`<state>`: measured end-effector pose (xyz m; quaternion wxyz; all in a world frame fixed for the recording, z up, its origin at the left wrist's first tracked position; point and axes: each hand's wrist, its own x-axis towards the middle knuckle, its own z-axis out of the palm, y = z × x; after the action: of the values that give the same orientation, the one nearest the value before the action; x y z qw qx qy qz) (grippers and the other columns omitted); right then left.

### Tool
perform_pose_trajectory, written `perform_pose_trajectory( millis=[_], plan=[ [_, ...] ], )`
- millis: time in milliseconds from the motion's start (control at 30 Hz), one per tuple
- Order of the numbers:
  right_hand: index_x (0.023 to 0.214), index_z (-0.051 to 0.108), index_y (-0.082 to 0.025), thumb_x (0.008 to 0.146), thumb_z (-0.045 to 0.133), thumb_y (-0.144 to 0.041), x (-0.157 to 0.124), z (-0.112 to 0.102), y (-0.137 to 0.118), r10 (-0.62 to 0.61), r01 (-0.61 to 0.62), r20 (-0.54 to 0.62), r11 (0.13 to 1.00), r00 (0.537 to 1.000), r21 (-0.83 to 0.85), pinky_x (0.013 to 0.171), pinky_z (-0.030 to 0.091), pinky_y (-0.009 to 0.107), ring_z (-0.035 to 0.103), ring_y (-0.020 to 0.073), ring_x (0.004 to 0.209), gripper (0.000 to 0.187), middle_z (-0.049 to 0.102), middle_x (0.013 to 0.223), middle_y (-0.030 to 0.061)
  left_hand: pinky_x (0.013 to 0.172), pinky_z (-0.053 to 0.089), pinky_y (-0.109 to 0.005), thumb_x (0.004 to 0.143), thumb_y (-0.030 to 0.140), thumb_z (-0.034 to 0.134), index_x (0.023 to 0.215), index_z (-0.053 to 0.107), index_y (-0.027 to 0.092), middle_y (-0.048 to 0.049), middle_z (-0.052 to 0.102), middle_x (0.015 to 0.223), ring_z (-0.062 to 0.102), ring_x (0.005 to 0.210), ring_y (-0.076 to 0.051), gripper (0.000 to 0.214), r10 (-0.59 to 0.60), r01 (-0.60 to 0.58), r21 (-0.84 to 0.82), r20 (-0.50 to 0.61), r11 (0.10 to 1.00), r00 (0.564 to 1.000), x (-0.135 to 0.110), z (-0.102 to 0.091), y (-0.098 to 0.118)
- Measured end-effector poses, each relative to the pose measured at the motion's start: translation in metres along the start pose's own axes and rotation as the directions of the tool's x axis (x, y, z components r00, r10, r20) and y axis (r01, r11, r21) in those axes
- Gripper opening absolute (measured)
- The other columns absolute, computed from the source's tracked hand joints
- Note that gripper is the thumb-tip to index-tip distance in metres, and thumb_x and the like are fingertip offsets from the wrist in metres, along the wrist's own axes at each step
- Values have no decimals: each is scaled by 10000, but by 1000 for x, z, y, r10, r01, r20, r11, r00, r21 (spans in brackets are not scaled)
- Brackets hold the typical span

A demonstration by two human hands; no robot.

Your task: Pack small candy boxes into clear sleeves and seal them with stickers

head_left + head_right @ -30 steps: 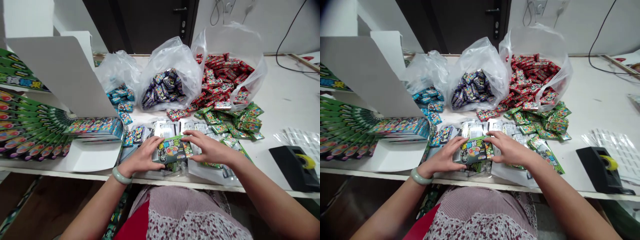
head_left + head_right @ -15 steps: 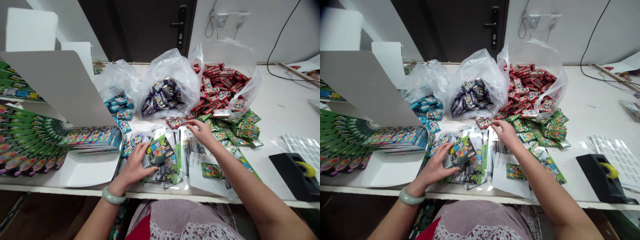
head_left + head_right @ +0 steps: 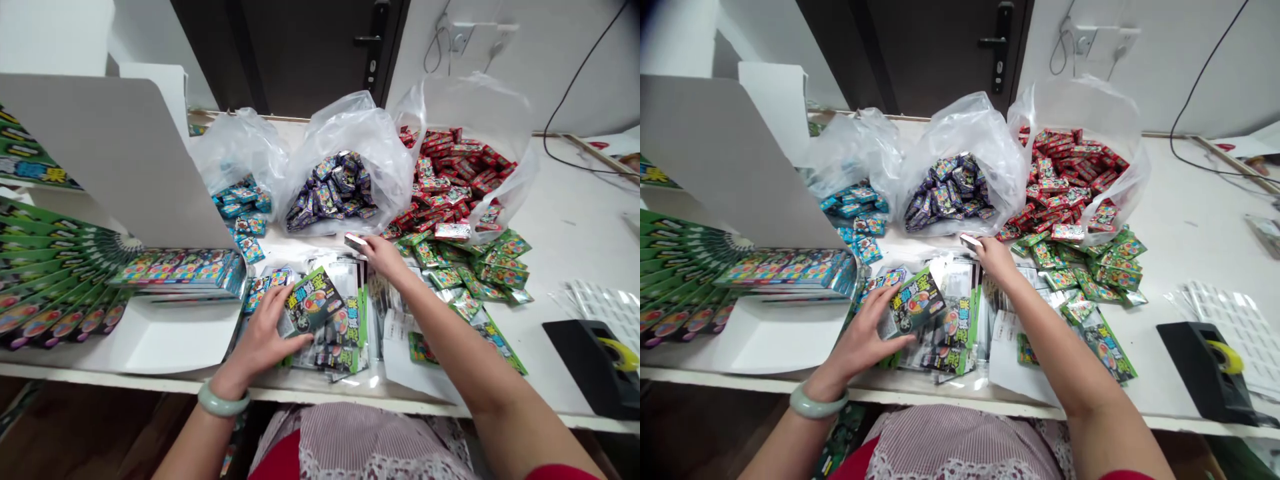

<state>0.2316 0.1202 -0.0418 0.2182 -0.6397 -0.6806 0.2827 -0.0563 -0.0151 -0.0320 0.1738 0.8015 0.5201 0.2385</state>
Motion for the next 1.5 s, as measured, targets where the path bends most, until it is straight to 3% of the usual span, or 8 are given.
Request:
perform_pose_trajectory(
  millis=[167, 400, 567, 733, 900, 1133, 1267, 1500],
  plan=[
    [1119, 641, -168, 912, 436, -367, -40, -33, 32, 36, -55, 73, 960, 997, 274, 670, 563, 299, 673, 167, 776, 353, 719, 979, 70, 1092, 373, -538, 760, 398, 718, 1444, 268, 282, -112, 406, 1350, 419, 1296, -340, 827, -6, 6, -3, -8, 1000, 1000, 0, 0, -2],
    [1194, 644, -218, 822, 611, -366, -73, -62, 53, -97, -89, 285, 814, 954, 574, 747, 571, 313, 663, 163, 884, 402, 691, 1150, 58, 1073, 400, -511, 753, 413, 715, 1444, 300, 274, -109, 434, 1331, 440, 1280, -341, 818, 16, -16, 7, 37, 1000, 999, 3, 3, 11],
    [1147, 687, -232, 861, 550, -339, -74, -73, 59, -100, 9, 257, 943, 961, 332, 691, 548, 305, 641, 148, 751, 334, 728, 999, 31, 1080, 390, -506, 778, 450, 690, 1444, 295, 257, -114, 411, 1356, 427, 1295, -335, 798, 6, -8, 38, 65, 999, 998, 1, 3, 13],
    [957, 748, -238, 841, 616, -274, -54, -84, 54, -104, 143, 403, 987, 909, -67, 736, 526, 294, 650, 158, 752, 180, 736, 871, 9, 1075, 395, -497, 768, 451, 696, 1443, 307, 252, -110, 429, 1348, 443, 1281, -332, 805, 39, -41, 27, 82, 999, 996, 5, 8, 16],
    [1136, 657, -126, 867, 592, -270, -58, -74, 42, -72, 107, 115, 939, 991, -328, 989, 411, 457, 561, 301, 1125, 312, 634, 1183, 178, 1082, 388, -487, 764, 425, 706, 1456, 287, 262, -107, 429, 1348, 445, 1275, -326, 825, 61, -62, 6, 101, 998, 993, 8, 12, 19],
    [1246, 550, -118, 717, 692, -443, -102, -41, 43, -58, 38, -30, 892, 998, -450, 920, 457, 506, 554, 364, 1090, 637, 595, 1145, 197, 1092, 382, -497, 748, 433, 726, 1471, 256, 262, -121, 410, 1357, 430, 1282, -326, 879, 86, -87, 0, 109, 996, 990, 12, 16, 19],
    [1384, 430, -241, 763, 646, -340, -110, -57, 17, -409, 361, -127, 887, 904, -288, 1043, 384, 511, 459, 327, 1240, 665, 497, 1333, 134, 1080, 378, -537, 721, 405, 756, 1472, 270, 240, -142, 434, 1348, 433, 1272, -349, 909, 115, -119, 42, 82, 992, 990, 17, 13, 24],
    [1344, 500, -263, 726, 666, -189, -126, -68, -30, -559, 601, 220, 738, 799, -307, 1002, 427, 503, 481, 345, 1188, 645, 502, 1345, 120, 1065, 390, -529, 698, 396, 772, 1478, 271, 210, -155, 453, 1340, 440, 1254, -346, 946, 203, -208, 52, 93, 977, 975, 14, 5, 26]
  ],
)
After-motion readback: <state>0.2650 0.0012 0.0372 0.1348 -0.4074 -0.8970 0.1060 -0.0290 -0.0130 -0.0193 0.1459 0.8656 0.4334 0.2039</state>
